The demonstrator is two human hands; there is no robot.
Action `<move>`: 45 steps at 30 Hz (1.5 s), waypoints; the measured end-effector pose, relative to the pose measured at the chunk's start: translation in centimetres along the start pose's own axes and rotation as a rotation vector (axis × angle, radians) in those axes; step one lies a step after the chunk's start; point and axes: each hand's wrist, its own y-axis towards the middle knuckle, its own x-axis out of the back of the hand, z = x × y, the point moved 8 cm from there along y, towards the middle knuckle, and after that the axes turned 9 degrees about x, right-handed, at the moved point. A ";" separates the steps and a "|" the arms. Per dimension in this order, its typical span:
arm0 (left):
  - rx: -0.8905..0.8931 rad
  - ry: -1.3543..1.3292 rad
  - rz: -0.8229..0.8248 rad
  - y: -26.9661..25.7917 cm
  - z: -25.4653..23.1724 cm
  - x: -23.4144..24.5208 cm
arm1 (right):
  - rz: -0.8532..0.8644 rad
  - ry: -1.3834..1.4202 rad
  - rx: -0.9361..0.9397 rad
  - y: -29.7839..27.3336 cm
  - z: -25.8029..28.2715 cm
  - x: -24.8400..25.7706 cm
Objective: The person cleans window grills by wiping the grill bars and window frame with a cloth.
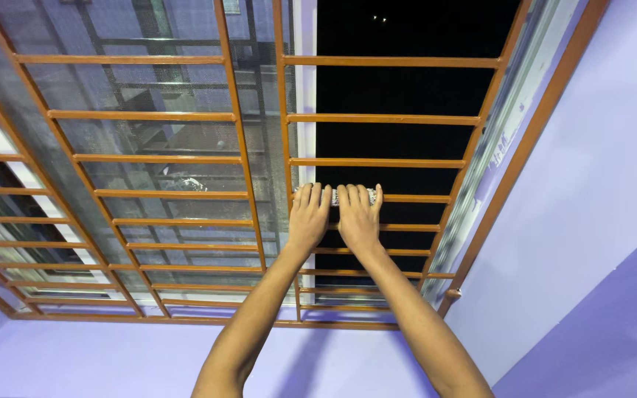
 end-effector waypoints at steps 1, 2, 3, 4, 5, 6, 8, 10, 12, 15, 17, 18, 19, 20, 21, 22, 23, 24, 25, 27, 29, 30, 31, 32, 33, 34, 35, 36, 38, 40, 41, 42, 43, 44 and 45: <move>-0.001 -0.018 -0.001 0.2 -0.8 -0.3 | 0.009 -0.020 0.004 -0.3 -0.6 0.2; -0.001 -0.036 -0.002 0.4 -1.6 -0.5 | 0.018 -0.040 0.007 -0.6 -1.3 0.4; -0.010 -0.049 -0.004 0.8 -2.8 -0.9 | 0.018 -0.052 -0.003 -1.1 -2.5 0.7; -0.043 -0.068 -0.014 1.1 -4.2 -1.2 | 0.026 -0.071 -0.022 -1.7 -3.9 1.0; -0.074 -0.090 -0.024 1.5 -5.9 -1.6 | 0.037 -0.092 -0.041 -2.5 -5.4 1.5; -0.080 -0.107 -0.025 1.9 -7.7 -2.0 | 0.041 -0.106 -0.051 -3.4 -6.9 2.1; -0.090 -0.089 0.118 2.9 -10.9 -4.2 | -0.016 -0.210 -0.078 -4.7 -9.7 3.6; -0.058 -0.129 0.034 3.8 -13.6 -4.2 | -0.023 -0.238 -0.100 -6.3 -12.0 4.5; -0.058 -0.115 0.070 4.3 -15.9 -4.9 | -0.042 -0.277 -0.117 -6.8 -13.7 5.0; -0.068 -0.125 0.116 4.3 -16.2 -5.5 | -0.039 -0.277 -0.127 -7.4 -13.8 4.9; -0.077 -0.142 0.117 4.0 -15.1 -5.1 | -0.021 -0.264 -0.229 -6.8 -13.3 4.3; -0.096 -0.121 0.086 3.9 -14.2 -4.6 | -0.022 -0.259 -0.227 -6.2 -12.4 4.0; -0.109 -0.096 0.061 3.5 -13.2 -4.0 | -0.018 -0.236 -0.220 -5.7 -11.3 3.6; -0.103 -0.089 0.067 3.3 -11.9 -3.7 | -0.014 -0.214 -0.213 -5.1 -10.2 3.2; -0.094 -0.088 0.073 3.1 -10.5 -3.3 | -0.004 -0.201 -0.207 -4.7 -9.0 2.7; -0.086 -0.087 0.080 2.7 -9.1 -2.8 | -0.014 -0.159 -0.166 -4.0 -7.5 2.2; -0.081 -0.074 0.083 2.4 -7.4 -2.3 | -0.035 -0.116 -0.126 -3.1 -6.1 1.7; -0.078 -0.046 0.044 2.1 -5.8 -1.4 | -0.035 -0.104 -0.120 -2.5 -4.9 1.2; -0.074 -0.013 0.005 1.8 -4.3 -0.5 | -0.046 -0.086 -0.054 -1.7 -3.2 0.8; -0.058 0.028 0.060 1.3 -1.9 0.0 | -0.066 -0.051 0.030 -0.3 -0.1 0.3; -0.037 0.064 0.105 1.0 0.3 0.4 | -0.117 0.019 0.052 0.6 2.1 0.4; -0.070 0.102 0.086 0.8 1.0 0.7 | -0.122 0.029 0.066 1.0 2.9 0.3; -0.110 0.134 0.070 0.7 1.2 0.8 | -0.130 0.052 0.070 1.3 3.3 0.3; -0.107 0.141 0.067 0.5 1.6 0.9 | -0.138 0.075 0.074 1.5 3.6 0.3; -0.104 0.068 0.043 0.5 1.5 1.3 | -0.140 0.071 0.077 1.4 3.5 0.5; -0.101 -0.004 0.018 0.4 1.4 1.7 | -0.129 0.090 0.084 1.2 3.3 0.7; -0.105 -0.008 0.014 0.2 1.2 1.9 | -0.118 0.105 0.087 0.8 3.0 0.8; -0.116 -0.062 -0.036 -0.1 0.9 2.5 | -0.121 0.099 0.085 0.1 2.8 1.1; -0.140 -0.128 -0.086 -1.2 -0.1 3.3 | -0.201 0.125 0.072 -1.8 2.3 2.0; -0.175 -0.192 -0.121 -2.6 -1.2 3.7 | -0.213 0.111 0.049 -3.7 2.2 1.9; -0.169 -0.197 -0.116 -3.0 -1.0 3.4 | -0.217 0.109 0.034 -4.5 2.1 1.6; -0.212 -0.189 -0.025 -3.3 -1.1 2.3 | -0.208 0.108 0.033 -5.1 2.1 1.1; -0.257 -0.183 0.067 -4.0 -1.2 1.4 | -0.174 0.102 0.061 -5.6 2.4 0.5; -0.252 -0.190 0.074 -4.8 -1.2 1.3 | -0.140 0.097 0.090 -6.2 2.7 0.1; -0.234 -0.225 0.083 -4.9 -0.6 1.0 | -0.149 0.091 0.089 -6.3 2.8 -0.3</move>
